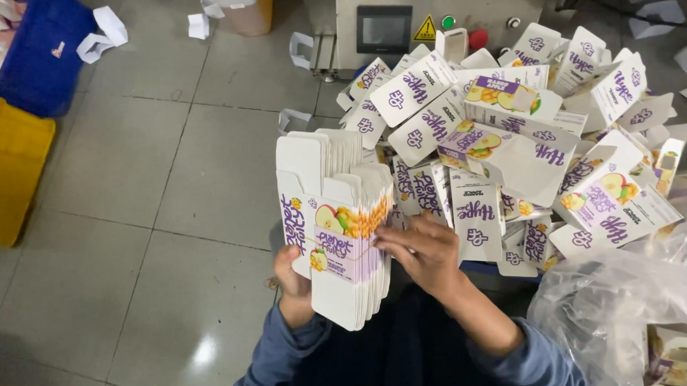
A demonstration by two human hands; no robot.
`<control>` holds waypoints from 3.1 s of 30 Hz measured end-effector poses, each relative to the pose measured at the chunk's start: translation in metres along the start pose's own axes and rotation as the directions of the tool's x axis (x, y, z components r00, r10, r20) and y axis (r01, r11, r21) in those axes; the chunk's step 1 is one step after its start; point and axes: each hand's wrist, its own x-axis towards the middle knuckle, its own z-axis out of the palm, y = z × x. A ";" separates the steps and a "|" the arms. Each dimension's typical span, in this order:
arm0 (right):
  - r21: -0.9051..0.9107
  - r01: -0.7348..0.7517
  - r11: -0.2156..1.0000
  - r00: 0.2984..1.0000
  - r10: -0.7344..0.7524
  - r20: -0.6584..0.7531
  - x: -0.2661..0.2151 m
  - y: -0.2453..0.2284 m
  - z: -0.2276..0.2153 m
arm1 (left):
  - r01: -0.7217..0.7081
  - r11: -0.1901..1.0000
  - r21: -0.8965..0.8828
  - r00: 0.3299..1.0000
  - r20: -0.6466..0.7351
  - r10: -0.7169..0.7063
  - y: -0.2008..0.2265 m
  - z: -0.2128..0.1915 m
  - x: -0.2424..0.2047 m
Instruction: Folding flat cardboard templates into juice boxes and stacking them.
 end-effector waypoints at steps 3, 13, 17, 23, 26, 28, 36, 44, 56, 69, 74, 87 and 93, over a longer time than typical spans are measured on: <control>-0.145 0.149 0.978 0.988 -0.153 -0.020 -0.005 0.007 0.001 | 0.067 0.997 0.029 0.998 -0.007 -0.067 0.000 -0.020 0.001; -0.724 0.500 0.475 0.807 -0.558 0.192 0.037 0.034 -0.059 | 0.161 0.980 0.120 0.926 0.325 -0.192 0.009 0.044 -0.027; -0.706 0.508 0.493 0.801 -0.572 0.176 0.063 0.021 -0.067 | 0.221 0.958 0.183 0.904 0.330 -0.272 0.011 -0.002 -0.026; -0.517 0.382 0.766 0.906 -0.421 0.045 0.119 0.044 -0.092 | 0.332 0.885 0.326 0.818 0.368 -0.443 0.020 -0.002 -0.040; -0.201 0.448 0.871 0.869 -0.477 -0.131 0.155 0.051 -0.081 | 0.396 0.900 0.184 0.835 0.335 -0.436 0.030 -0.050 -0.052; -0.067 0.302 0.951 0.922 -0.309 -0.231 0.172 0.039 -0.049 | 0.226 0.957 0.180 0.952 0.167 -0.257 0.046 -0.074 -0.068; -0.201 -0.291 0.935 0.637 0.347 0.688 0.161 0.077 0.158 | -0.230 0.897 0.378 0.880 -0.312 0.357 0.135 -0.147 -0.111; -0.396 -0.092 0.913 0.865 0.271 0.423 0.193 0.112 0.174 | -0.160 0.841 0.517 0.656 -0.581 0.482 0.169 -0.173 -0.071; -0.200 -0.216 0.956 0.839 0.287 0.462 0.084 0.049 -0.010 | 0.083 0.927 0.365 0.688 -0.694 0.212 0.204 -0.283 0.120; -0.420 -0.606 0.676 0.595 0.735 0.325 -0.032 0.046 -0.093 | 0.468 0.756 0.457 0.715 -0.699 -0.020 0.152 -0.264 0.219; -0.344 -0.677 0.650 0.579 0.760 0.297 -0.047 0.043 -0.089 | 0.373 0.743 0.556 0.670 -0.715 0.198 0.145 -0.241 0.218; -0.209 -0.622 0.755 0.631 0.641 0.438 -0.068 0.018 -0.064 | 0.353 -0.685 0.637 0.910 -0.062 0.410 0.103 -0.249 0.221; -0.207 -0.704 0.680 0.565 0.712 0.417 -0.082 0.013 -0.079 | 0.398 -0.659 0.638 0.896 -0.116 0.429 0.110 -0.226 0.218</control>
